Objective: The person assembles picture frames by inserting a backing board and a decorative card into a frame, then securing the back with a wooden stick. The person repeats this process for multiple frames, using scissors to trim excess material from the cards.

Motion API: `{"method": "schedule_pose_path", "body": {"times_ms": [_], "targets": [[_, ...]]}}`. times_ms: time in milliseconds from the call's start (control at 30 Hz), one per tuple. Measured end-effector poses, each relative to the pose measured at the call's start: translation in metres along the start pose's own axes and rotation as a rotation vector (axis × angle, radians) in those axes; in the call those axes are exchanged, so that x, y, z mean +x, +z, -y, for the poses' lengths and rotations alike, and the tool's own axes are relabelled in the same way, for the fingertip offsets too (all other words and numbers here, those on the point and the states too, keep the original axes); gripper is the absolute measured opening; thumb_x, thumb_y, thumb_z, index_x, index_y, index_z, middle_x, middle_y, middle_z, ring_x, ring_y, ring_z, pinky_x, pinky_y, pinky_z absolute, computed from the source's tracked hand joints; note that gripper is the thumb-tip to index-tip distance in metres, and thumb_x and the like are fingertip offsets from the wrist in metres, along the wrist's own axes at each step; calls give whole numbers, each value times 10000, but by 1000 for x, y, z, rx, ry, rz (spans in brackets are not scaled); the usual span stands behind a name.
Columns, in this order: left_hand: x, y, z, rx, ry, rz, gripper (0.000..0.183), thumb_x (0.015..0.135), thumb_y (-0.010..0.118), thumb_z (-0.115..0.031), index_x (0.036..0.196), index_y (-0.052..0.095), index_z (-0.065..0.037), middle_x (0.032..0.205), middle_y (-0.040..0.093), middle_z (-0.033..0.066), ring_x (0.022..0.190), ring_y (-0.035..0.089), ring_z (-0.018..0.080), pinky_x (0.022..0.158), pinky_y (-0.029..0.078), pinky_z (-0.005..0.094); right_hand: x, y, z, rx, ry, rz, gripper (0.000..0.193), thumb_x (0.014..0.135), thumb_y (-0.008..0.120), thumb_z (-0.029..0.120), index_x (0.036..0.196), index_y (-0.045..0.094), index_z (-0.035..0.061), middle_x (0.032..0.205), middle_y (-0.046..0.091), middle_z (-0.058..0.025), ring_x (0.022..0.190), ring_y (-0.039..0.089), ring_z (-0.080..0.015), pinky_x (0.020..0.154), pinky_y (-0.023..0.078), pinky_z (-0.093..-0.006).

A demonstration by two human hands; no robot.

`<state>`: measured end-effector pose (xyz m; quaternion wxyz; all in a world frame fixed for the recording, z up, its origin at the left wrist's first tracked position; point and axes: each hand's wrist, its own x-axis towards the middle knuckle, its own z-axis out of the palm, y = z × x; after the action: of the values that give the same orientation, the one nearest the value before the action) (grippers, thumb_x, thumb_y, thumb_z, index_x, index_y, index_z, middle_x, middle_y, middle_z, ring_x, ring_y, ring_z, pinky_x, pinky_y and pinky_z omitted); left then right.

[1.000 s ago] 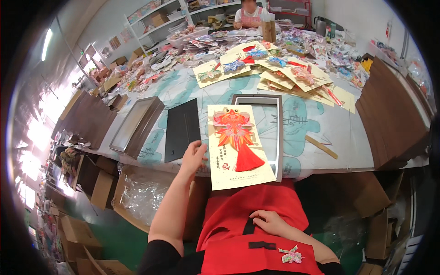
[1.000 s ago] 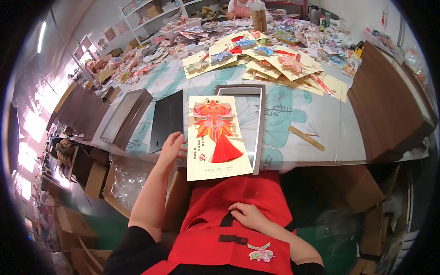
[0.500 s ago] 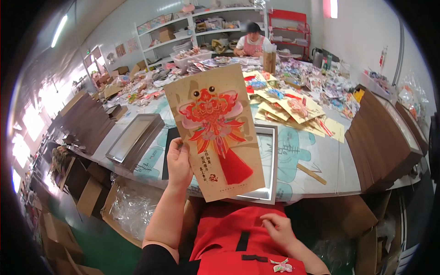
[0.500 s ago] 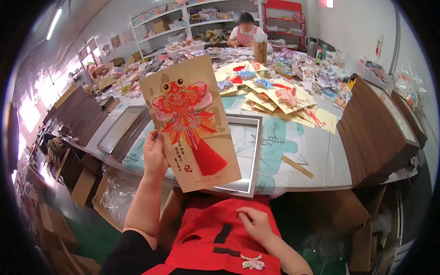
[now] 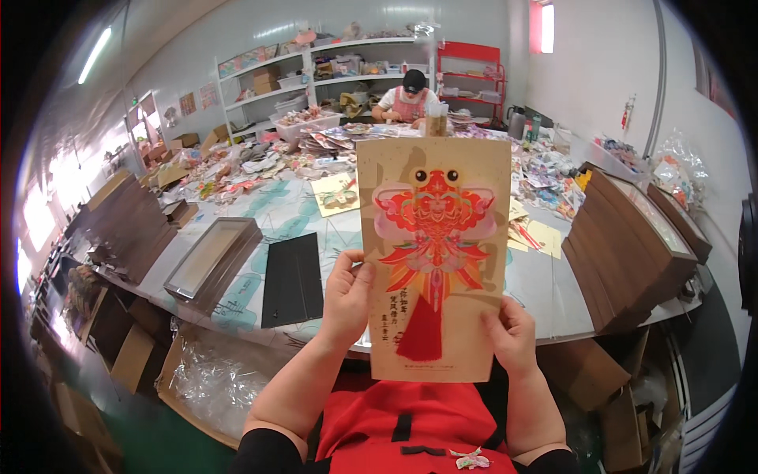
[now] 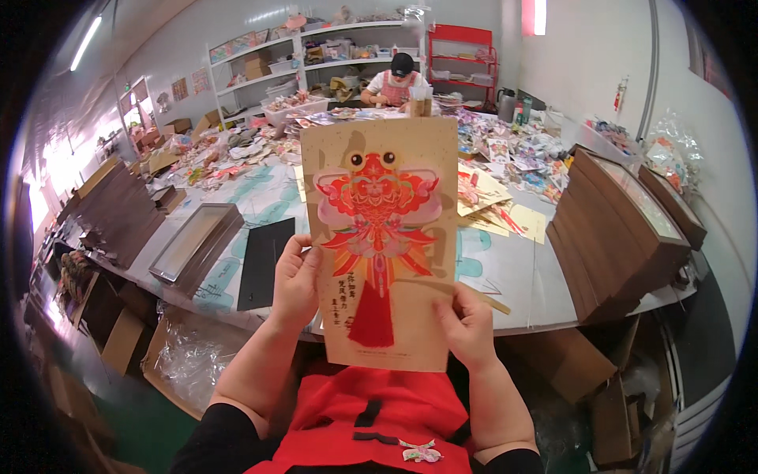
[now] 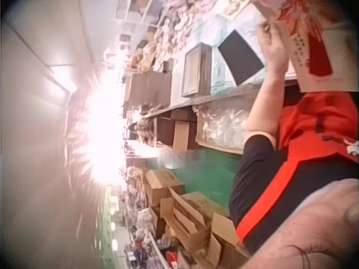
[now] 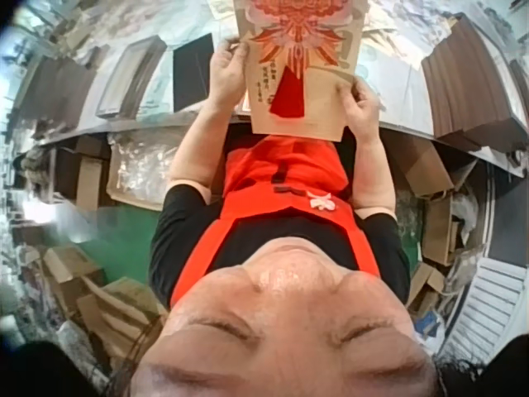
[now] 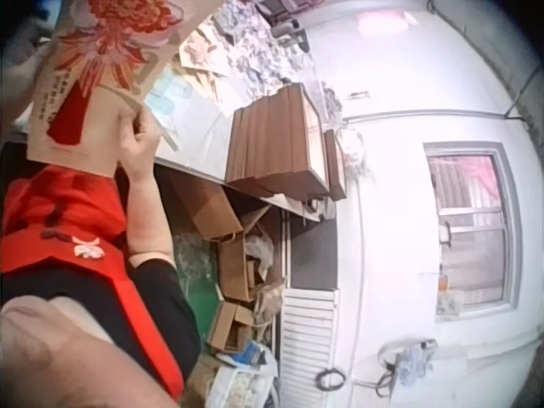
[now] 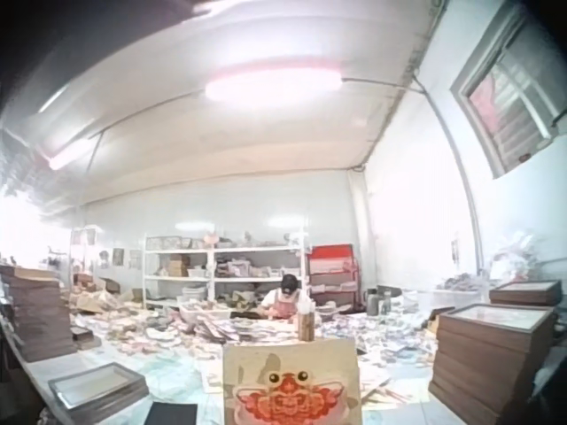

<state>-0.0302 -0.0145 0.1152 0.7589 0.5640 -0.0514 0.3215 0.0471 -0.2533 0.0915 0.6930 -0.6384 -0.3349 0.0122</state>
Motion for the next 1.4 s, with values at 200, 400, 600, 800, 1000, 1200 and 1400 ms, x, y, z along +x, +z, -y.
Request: {"method": "schedule_pose_path", "body": {"times_ms": [200, 400, 600, 800, 1000, 1200, 1400], "targets": [[0, 35, 24, -8, -113, 120, 153, 975, 442, -115, 1117, 428, -59, 994, 625, 93, 859, 617, 122, 717, 503, 251, -27, -34, -13, -141, -56, -156, 197, 930, 536, 108, 1076, 594, -12, 732, 565, 34, 608, 448, -10, 539, 345, -174], [3, 55, 66, -173, -255, 188, 158, 957, 473, -99, 1112, 450, -73, 997, 631, 84, 868, 622, 135, 732, 510, 265, -23, -40, 1, 735, 299, -346, 278, 963, 411, 178, 1020, 609, -10, 951, 648, -113, 856, 654, -188, 716, 532, -305], [-17, 110, 102, -295, -546, 350, 356, 943, 480, -98, 1272, 346, -68, 1001, 623, 106, 888, 623, 176, 769, 510, 305, -18, -66, -39, 683, 171, -218, 218, 912, 527, 151, 1054, 598, 1, 1013, 636, -122, 892, 640, -189, 736, 533, -313], [-32, 129, 123, -260, -615, 639, 509, 910, 531, -101, 1359, 295, -63, 1143, 571, 146, 1049, 571, 220, 882, 463, 355, -18, -99, -58, 655, 140, -90, 186, 901, 562, 145, 1005, 619, 1, 1004, 647, -129, 910, 641, -208, 766, 533, -321], [-21, 40, 126, 858, 446, 470, 465, 748, 685, -133, 1182, 537, -57, 1204, 533, 188, 1124, 503, 376, 943, 403, 450, -24, -153, -29, 318, 108, -180, 80, 891, 573, 57, 943, 627, 31, 843, 635, -36, 720, 588, -104, 639, 471, -241], [3, -109, 123, 1010, 3, -105, 425, 801, 609, -96, 1197, 506, 20, 1160, 567, 210, 1028, 567, 326, 892, 436, 392, -27, -179, -8, -313, -32, -363, 156, 914, 559, 62, 1016, 637, -26, 894, 636, 3, 815, 564, -64, 748, 440, -209], [-23, -116, 131, 834, -263, -102, 501, 810, 613, -102, 1266, 455, 31, 1168, 575, 187, 975, 600, 250, 851, 462, 339, -6, -168, -7, 119, -30, -347, 147, 935, 537, 99, 1034, 608, 17, 818, 645, -9, 590, 522, -25, 481, 387, -157]]}}
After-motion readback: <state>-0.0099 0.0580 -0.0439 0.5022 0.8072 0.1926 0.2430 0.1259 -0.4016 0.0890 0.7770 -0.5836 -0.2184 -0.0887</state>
